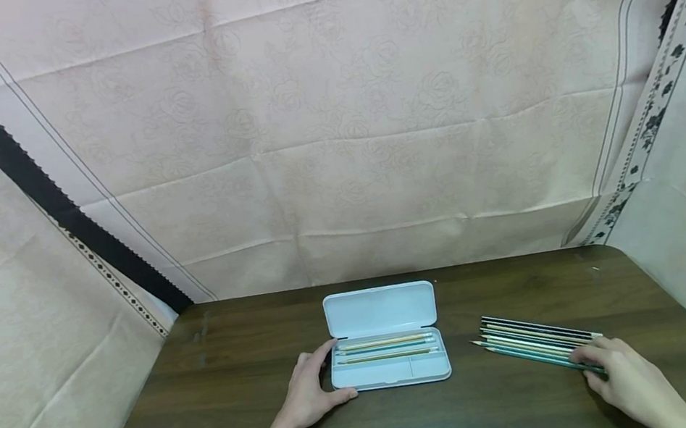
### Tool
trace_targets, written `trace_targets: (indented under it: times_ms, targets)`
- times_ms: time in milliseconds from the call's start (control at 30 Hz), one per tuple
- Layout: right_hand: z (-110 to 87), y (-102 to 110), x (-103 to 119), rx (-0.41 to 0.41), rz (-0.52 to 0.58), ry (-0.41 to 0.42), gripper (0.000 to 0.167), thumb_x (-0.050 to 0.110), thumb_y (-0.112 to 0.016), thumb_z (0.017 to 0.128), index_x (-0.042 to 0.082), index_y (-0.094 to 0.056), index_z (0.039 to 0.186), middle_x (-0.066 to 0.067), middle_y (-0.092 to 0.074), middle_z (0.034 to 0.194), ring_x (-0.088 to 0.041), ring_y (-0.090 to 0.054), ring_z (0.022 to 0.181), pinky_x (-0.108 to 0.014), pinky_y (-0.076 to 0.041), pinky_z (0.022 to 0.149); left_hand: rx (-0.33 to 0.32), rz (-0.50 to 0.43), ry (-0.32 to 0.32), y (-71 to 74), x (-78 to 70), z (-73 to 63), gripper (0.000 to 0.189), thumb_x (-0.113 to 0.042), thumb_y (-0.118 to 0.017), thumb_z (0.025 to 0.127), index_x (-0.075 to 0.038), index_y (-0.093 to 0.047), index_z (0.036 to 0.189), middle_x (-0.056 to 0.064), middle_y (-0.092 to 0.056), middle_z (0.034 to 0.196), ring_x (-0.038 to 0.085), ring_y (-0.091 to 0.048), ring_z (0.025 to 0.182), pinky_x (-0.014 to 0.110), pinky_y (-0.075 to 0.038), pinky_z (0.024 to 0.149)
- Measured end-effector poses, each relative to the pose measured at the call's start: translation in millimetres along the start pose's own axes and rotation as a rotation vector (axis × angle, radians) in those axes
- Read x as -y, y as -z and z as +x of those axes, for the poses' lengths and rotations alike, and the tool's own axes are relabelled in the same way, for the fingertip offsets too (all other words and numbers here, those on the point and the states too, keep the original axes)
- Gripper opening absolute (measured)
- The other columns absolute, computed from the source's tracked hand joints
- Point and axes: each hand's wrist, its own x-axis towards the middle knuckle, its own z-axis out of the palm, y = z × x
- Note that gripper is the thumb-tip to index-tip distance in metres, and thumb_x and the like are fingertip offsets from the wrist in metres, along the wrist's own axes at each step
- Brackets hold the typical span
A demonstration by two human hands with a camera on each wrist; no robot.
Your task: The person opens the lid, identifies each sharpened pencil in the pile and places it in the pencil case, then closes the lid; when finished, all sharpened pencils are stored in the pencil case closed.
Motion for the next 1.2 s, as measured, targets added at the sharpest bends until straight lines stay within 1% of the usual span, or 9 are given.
trace_targets:
  times_ms: [133, 267, 367, 467, 567, 700, 767, 1033, 1200]
  targets:
    - [-1.8, -1.2, -0.4, 0.0, -0.021, -0.019, 0.047, -0.002, -0.089, 0.048, 0.025, -0.069, 0.081, 0.003, -0.065, 0.087, -0.035, -0.066, 0.089, -0.007, -0.028, 0.083, -0.001, -0.005, -0.001, 0.0, 0.2, 0.2, 0.094, -0.055, -0.085, 0.073, -0.013, -0.047, 0.148, 0.006, -0.059, 0.13, 0.021, -0.044, 0.102, 0.04, -0.039, 0.08]
    - [-0.6, -0.3, -0.1, 0.008, -0.018, -0.013, 0.048, -0.002, -0.089, 0.049, 0.026, -0.069, 0.081, 0.015, -0.058, 0.082, -0.018, -0.064, 0.081, -0.02, -0.042, 0.069, -0.002, -0.006, -0.001, 0.2, -0.2, -0.2, 0.094, -0.055, -0.085, 0.073, -0.013, -0.047, 0.148, 0.006, -0.059, 0.131, 0.02, -0.044, 0.102, 0.039, -0.039, 0.08]
    - [0.5, 1.5, 1.0, 0.025, 0.012, -0.017, 0.047, -0.004, -0.089, 0.051, 0.024, -0.069, 0.082, 0.02, -0.052, 0.08, -0.004, -0.054, 0.072, -0.029, -0.043, 0.057, -0.004, -0.006, -0.003, 0.2, -0.3, -0.3, 0.093, -0.055, -0.085, 0.074, -0.013, -0.047, 0.148, 0.006, -0.059, 0.131, 0.02, -0.044, 0.102, 0.039, -0.039, 0.08]
    - [0.8, 3.0, 2.8, 0.04, 0.029, -0.027, 0.047, -0.006, -0.087, 0.052, 0.024, -0.069, 0.084, 0.022, -0.048, 0.079, 0.002, -0.046, 0.068, -0.032, -0.04, 0.052, -0.004, -0.006, -0.005, 0.6, -0.7, -0.2, 0.094, -0.055, -0.085, 0.074, -0.013, -0.047, 0.148, 0.006, -0.059, 0.132, 0.02, -0.044, 0.103, 0.04, -0.039, 0.08]
    - [1.1, 4.2, 3.9, 0.061, 0.016, -0.042, 0.047, -0.006, -0.086, 0.054, 0.025, -0.069, 0.084, 0.023, -0.046, 0.08, -0.005, -0.054, 0.073, -0.033, -0.039, 0.051, -0.006, -0.006, -0.011, 1.0, -1.0, -0.3, 0.094, -0.055, -0.085, 0.073, -0.012, -0.048, 0.148, 0.007, -0.059, 0.132, 0.021, -0.044, 0.103, 0.04, -0.039, 0.08]
    - [1.2, 4.2, 5.4, 0.086, -0.005, -0.048, 0.047, -0.006, -0.084, 0.056, 0.028, -0.068, 0.085, 0.024, -0.044, 0.08, -0.026, -0.065, 0.085, -0.034, -0.04, 0.051, -0.004, -0.006, -0.006, 0.4, -0.7, -0.7, 0.094, -0.054, -0.085, 0.073, -0.012, -0.048, 0.148, 0.006, -0.059, 0.132, 0.021, -0.044, 0.102, 0.04, -0.038, 0.08]
    - [0.8, 3.8, 6.0, 0.098, -0.005, -0.049, 0.047, -0.006, -0.083, 0.057, 0.029, -0.068, 0.086, 0.025, -0.042, 0.08, -0.028, -0.065, 0.087, -0.034, -0.039, 0.05, -0.004, -0.006, -0.004, 0.4, -0.6, -1.1, 0.093, -0.054, -0.085, 0.074, -0.012, -0.047, 0.148, 0.006, -0.059, 0.131, 0.021, -0.044, 0.102, 0.04, -0.038, 0.08]
    - [1.5, 3.7, 4.8, 0.11, 0.023, -0.031, 0.047, -0.005, -0.082, 0.058, 0.029, -0.066, 0.086, 0.025, -0.041, 0.079, -0.001, -0.05, 0.073, -0.03, -0.035, 0.049, 0.001, -0.011, 0.011, 0.1, 0.0, -1.1, 0.093, -0.054, -0.085, 0.074, -0.014, -0.047, 0.149, 0.004, -0.059, 0.132, 0.019, -0.044, 0.103, 0.039, -0.038, 0.081]
    - [4.6, 4.6, 5.9, 0.115, 0.061, -0.011, 0.043, -0.006, -0.08, 0.062, 0.027, -0.067, 0.088, 0.019, -0.045, 0.078, 0.003, -0.042, 0.07, -0.028, -0.034, 0.05, 0.0, -0.003, 0.004, -0.3, 0.6, -0.8, 0.094, -0.054, -0.085, 0.073, -0.014, -0.047, 0.149, 0.004, -0.058, 0.132, 0.02, -0.044, 0.103, 0.039, -0.039, 0.081]
